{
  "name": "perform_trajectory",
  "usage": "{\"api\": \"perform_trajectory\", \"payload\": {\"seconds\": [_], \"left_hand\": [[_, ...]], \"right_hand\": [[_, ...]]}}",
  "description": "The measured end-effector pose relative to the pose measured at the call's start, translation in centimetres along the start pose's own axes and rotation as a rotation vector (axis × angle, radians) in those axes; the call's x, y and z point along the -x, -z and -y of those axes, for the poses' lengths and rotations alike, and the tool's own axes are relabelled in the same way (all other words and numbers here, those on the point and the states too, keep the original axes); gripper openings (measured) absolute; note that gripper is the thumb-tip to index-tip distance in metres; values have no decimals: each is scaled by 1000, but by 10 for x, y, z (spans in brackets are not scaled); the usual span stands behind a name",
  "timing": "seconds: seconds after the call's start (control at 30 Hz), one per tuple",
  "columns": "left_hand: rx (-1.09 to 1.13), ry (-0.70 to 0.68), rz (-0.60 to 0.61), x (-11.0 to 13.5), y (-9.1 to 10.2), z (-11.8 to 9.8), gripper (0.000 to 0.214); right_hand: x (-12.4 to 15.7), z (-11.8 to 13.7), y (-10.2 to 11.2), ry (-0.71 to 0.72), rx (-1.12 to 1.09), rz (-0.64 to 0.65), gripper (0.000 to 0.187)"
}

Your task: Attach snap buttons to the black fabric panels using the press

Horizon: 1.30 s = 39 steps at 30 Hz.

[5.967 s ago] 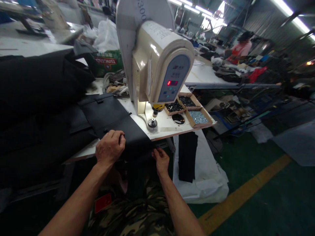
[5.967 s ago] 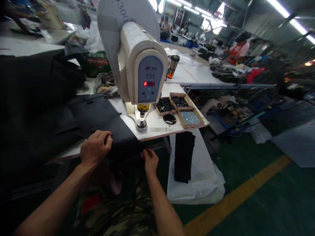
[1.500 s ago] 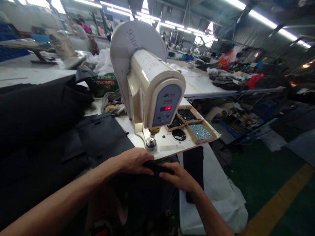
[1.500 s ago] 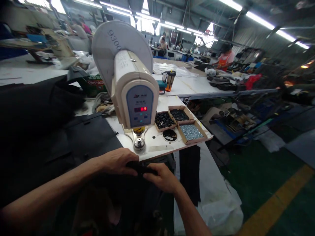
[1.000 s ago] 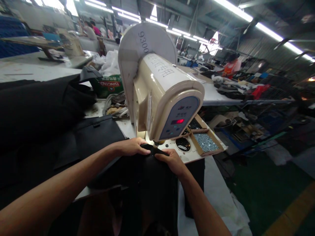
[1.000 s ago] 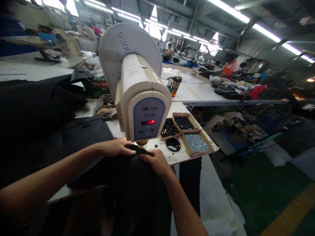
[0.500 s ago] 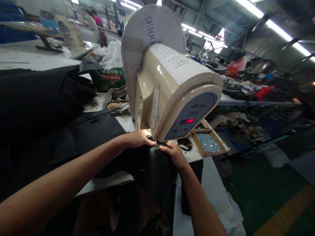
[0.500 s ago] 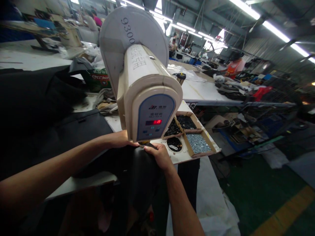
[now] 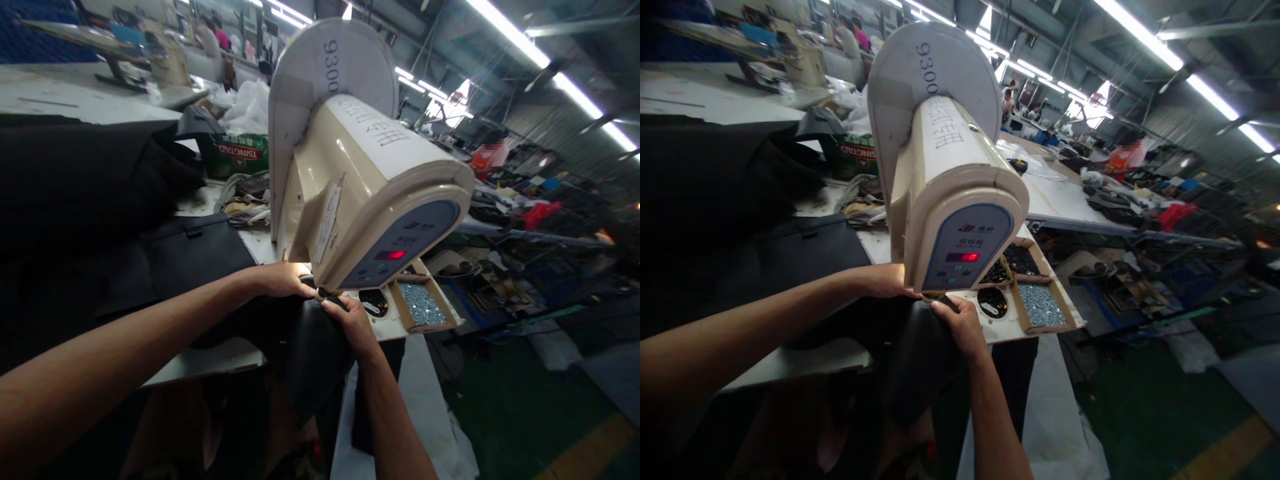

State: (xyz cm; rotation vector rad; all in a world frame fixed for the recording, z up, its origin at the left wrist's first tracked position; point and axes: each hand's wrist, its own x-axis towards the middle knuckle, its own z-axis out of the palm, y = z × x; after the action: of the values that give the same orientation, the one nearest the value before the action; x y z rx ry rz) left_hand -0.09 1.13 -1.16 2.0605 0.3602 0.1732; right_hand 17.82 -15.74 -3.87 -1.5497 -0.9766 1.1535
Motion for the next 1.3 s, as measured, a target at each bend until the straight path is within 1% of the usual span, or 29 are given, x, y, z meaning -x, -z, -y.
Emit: {"api": "perform_trajectory", "payload": {"seconds": [0.1, 0.27, 0.37, 0.53, 0.6, 0.8, 0.9, 1.0, 1.17, 1.3], "left_hand": [[13, -7, 1, 0, 1, 0, 52], [65, -1, 52, 6, 2, -3, 43], [34, 3, 34, 7, 1, -2, 41], [57, -56, 50, 6, 2, -1, 42], [57, -58, 63, 7, 2, -1, 40], [117, 21, 105, 7, 3, 2, 40], [163, 70, 132, 6, 3, 2, 48], [170, 44, 113, 5, 3, -1, 56], [109, -23, 39, 5, 1, -7, 55], [87, -64, 27, 6, -1, -7, 53]], "right_hand": [[1, 1, -1, 10, 6, 3, 37], [1, -3, -1, 22, 50, 19, 37], [1, -5, -1, 44, 54, 18, 38], [1, -4, -1, 62, 101, -4, 36], [2, -4, -2, 58, 96, -4, 36], [2, -8, -3, 63, 94, -18, 38], [2, -10, -5, 96, 121, -55, 37], [3, -10, -7, 128, 136, -79, 36], [4, -8, -8, 129, 109, -78, 34], [5, -6, -8, 132, 113, -55, 32]]}}
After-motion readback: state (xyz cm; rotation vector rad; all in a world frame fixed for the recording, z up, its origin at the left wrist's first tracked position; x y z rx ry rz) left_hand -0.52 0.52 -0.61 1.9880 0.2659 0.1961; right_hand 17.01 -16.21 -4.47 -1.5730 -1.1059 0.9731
